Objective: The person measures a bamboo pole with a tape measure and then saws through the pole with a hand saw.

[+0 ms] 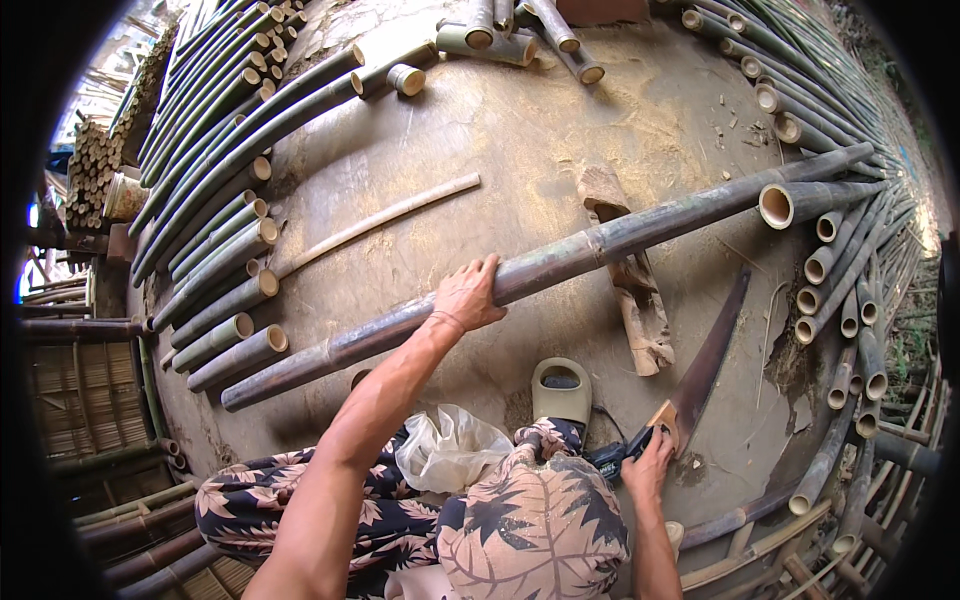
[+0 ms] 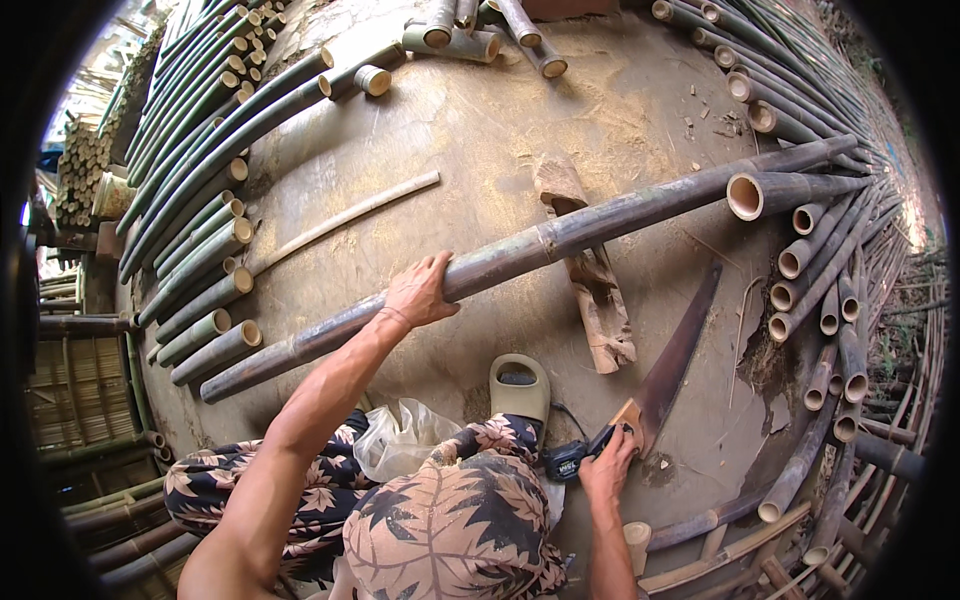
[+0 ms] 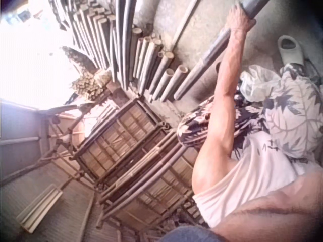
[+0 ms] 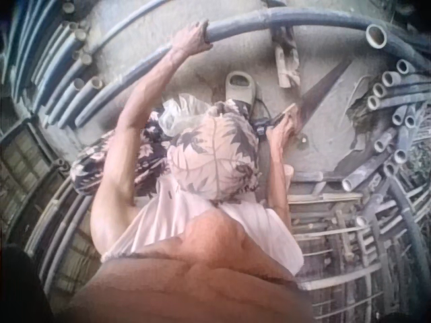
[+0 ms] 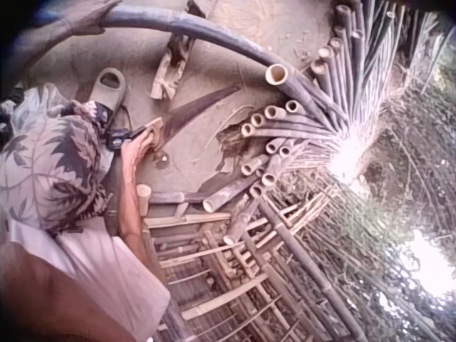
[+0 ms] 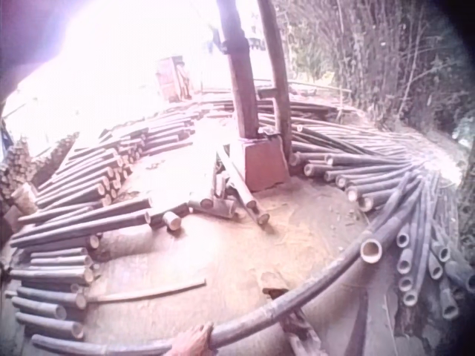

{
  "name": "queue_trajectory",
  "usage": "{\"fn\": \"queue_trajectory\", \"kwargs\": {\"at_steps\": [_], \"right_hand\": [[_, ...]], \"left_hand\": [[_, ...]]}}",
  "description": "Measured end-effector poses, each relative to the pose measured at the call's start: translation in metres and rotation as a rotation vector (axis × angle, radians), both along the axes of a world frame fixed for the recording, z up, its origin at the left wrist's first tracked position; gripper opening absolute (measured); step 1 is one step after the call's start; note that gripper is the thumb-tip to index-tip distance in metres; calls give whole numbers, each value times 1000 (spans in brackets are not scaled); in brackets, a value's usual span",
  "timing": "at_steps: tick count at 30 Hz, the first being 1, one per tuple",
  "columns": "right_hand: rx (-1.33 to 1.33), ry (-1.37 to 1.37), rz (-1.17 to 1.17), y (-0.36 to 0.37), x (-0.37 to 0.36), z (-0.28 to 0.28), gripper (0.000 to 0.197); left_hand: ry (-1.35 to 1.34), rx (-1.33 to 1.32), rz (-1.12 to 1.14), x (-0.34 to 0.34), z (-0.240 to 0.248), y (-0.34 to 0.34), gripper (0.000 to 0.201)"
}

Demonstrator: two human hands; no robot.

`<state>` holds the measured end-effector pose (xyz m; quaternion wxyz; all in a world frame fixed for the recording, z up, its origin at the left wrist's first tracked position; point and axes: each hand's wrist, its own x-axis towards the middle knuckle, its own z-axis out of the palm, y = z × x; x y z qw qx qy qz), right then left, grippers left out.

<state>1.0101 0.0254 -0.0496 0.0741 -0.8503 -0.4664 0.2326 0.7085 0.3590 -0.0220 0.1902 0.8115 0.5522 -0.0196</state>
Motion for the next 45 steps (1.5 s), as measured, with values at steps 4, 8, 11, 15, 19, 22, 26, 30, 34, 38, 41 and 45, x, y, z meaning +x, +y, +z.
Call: {"fn": "queue_trajectory", "kwargs": {"at_steps": [4, 8, 11, 15, 19, 22, 26, 30, 34, 38, 41, 45], "right_hand": [[-103, 15, -77, -8, -12, -7, 88], [-60, 120, 83, -17, 20, -7, 98], [127, 182, 14, -28, 33, -4, 101], [612, 207, -218, -38, 33, 49, 73], [754, 541, -576, -35, 3, 153, 72], [947, 344, -420, -25, -17, 192, 75], [852, 487, -378, -17, -17, 177, 82], [658, 581, -279, 16, -23, 155, 71], [704, 221, 150, 51, -23, 130, 60], [604, 433, 175, 69, -20, 130, 56], [567, 468, 194, 72, -24, 123, 57], [551, 463, 230, 72, -31, 116, 57]], "left_hand": [[93, -73, 12, 38, -1, 15, 68], [-11, -123, 38, 48, 6, 7, 61], [-3, -83, 19, 69, 1, 10, 66], [54, -26, 60, 75, -2, 12, 67], [95, -49, 102, 78, -3, 14, 61], [95, -45, 90, 98, 0, 12, 58], [98, -48, 89, 91, 1, 12, 58], [73, -73, 107, 56, -24, 20, 58], [32, -53, 103, 54, -33, 18, 55], [-9, 41, 51, 56, -30, 14, 56], [-92, -11, 117, 57, -27, 19, 66], [-2, -154, 236, 65, -20, 30, 77]]}}
